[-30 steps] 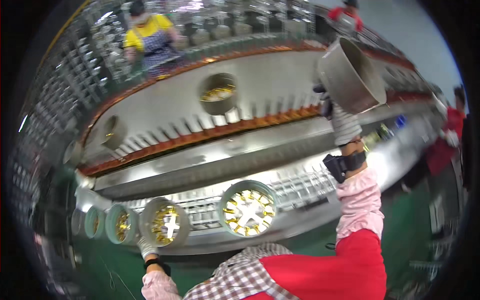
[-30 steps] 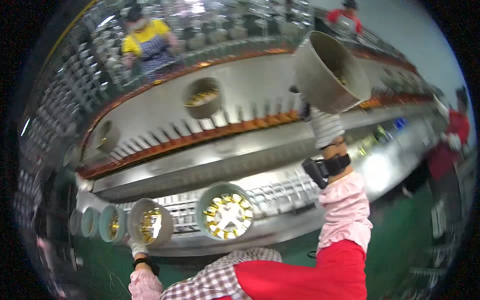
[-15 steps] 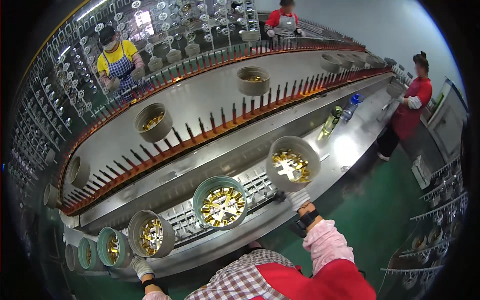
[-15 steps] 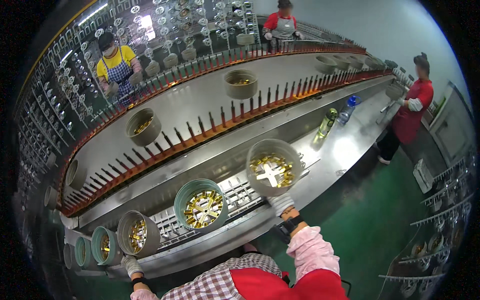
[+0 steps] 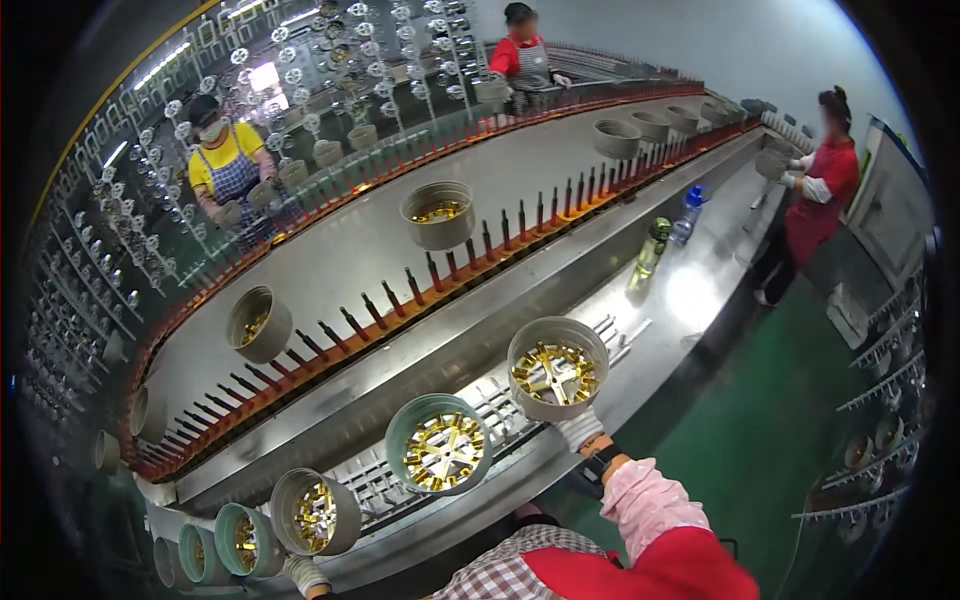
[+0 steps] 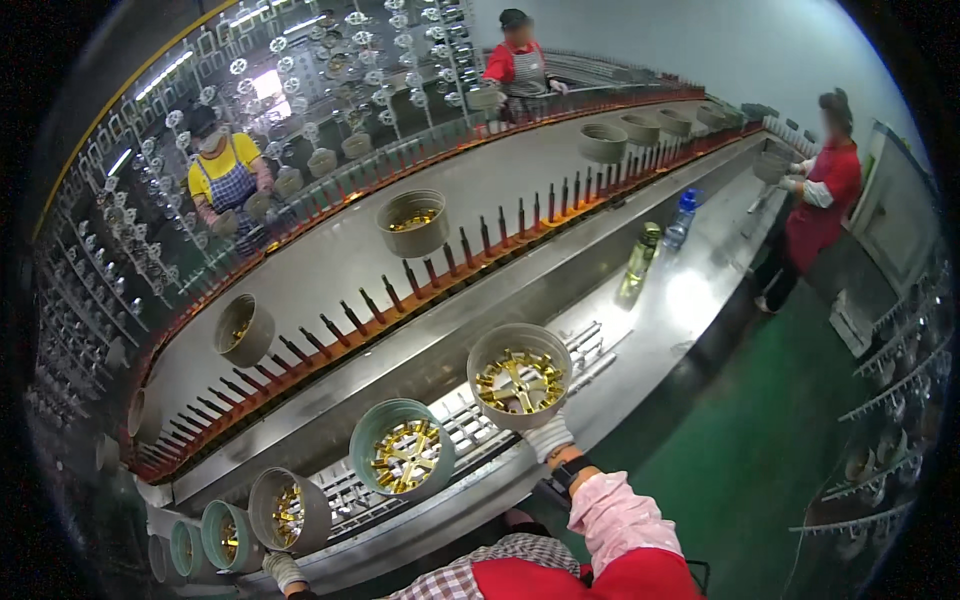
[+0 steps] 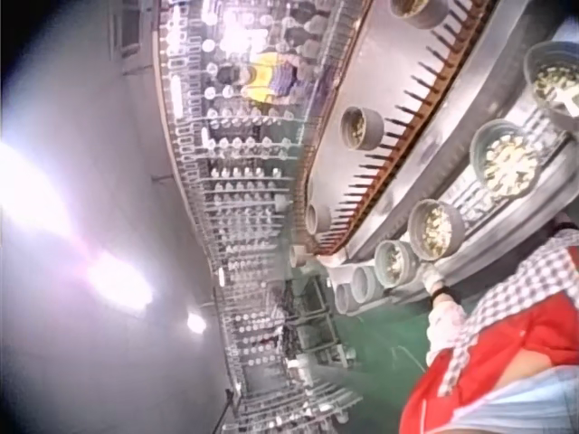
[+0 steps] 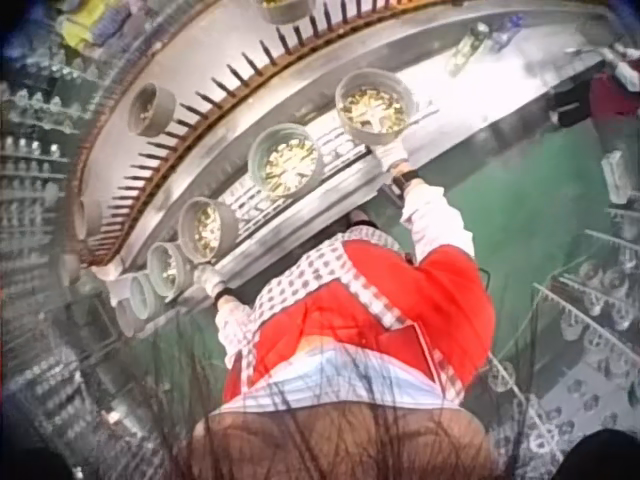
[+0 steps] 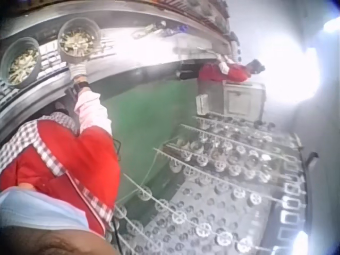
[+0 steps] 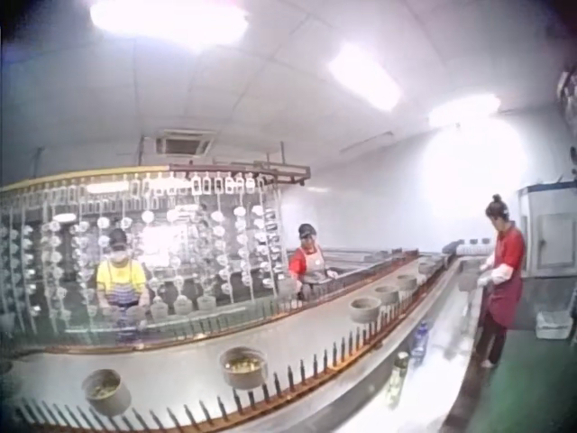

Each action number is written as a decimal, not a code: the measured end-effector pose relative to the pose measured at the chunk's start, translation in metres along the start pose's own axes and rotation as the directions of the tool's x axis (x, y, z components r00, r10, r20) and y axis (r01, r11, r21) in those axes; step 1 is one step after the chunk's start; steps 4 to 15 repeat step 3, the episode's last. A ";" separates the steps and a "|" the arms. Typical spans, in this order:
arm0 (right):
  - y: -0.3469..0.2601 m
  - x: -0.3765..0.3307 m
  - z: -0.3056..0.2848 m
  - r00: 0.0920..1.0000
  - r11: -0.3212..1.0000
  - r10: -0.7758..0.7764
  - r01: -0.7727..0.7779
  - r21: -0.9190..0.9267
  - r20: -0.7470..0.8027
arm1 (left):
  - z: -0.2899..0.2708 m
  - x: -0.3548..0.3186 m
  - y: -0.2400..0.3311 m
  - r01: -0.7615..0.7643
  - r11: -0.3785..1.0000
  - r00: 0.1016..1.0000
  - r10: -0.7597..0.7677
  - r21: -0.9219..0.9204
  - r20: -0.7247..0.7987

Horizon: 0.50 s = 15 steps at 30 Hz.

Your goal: The recorder picks up circular plastic parts from a tray on a conveyor and hangs them onto a vertical rack for processing.

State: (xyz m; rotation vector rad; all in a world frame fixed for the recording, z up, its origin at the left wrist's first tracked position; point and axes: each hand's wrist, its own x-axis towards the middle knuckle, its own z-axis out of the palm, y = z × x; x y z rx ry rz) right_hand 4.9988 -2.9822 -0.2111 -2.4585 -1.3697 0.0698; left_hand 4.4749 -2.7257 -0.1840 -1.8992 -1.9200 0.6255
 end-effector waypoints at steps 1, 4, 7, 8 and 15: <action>0.006 0.003 0.022 0.997 0.996 -0.069 0.071 -0.062 0.036 | -0.020 -0.022 -0.008 0.007 0.998 0.999 -0.010 0.060 0.044; 0.032 -0.024 0.089 0.966 0.924 -0.229 0.254 -0.286 0.117 | -0.025 -0.036 0.012 -0.188 0.972 0.981 0.178 0.143 0.077; 0.032 -0.024 0.089 0.966 0.924 -0.229 0.254 -0.286 0.117 | -0.025 -0.036 0.012 -0.188 0.972 0.981 0.178 0.143 0.077; 0.032 -0.024 0.089 0.966 0.924 -0.229 0.254 -0.286 0.117 | -0.025 -0.036 0.012 -0.188 0.972 0.981 0.178 0.143 0.077; 0.032 -0.024 0.089 0.966 0.924 -0.229 0.254 -0.286 0.117 | -0.025 -0.036 0.012 -0.188 0.972 0.981 0.178 0.143 0.077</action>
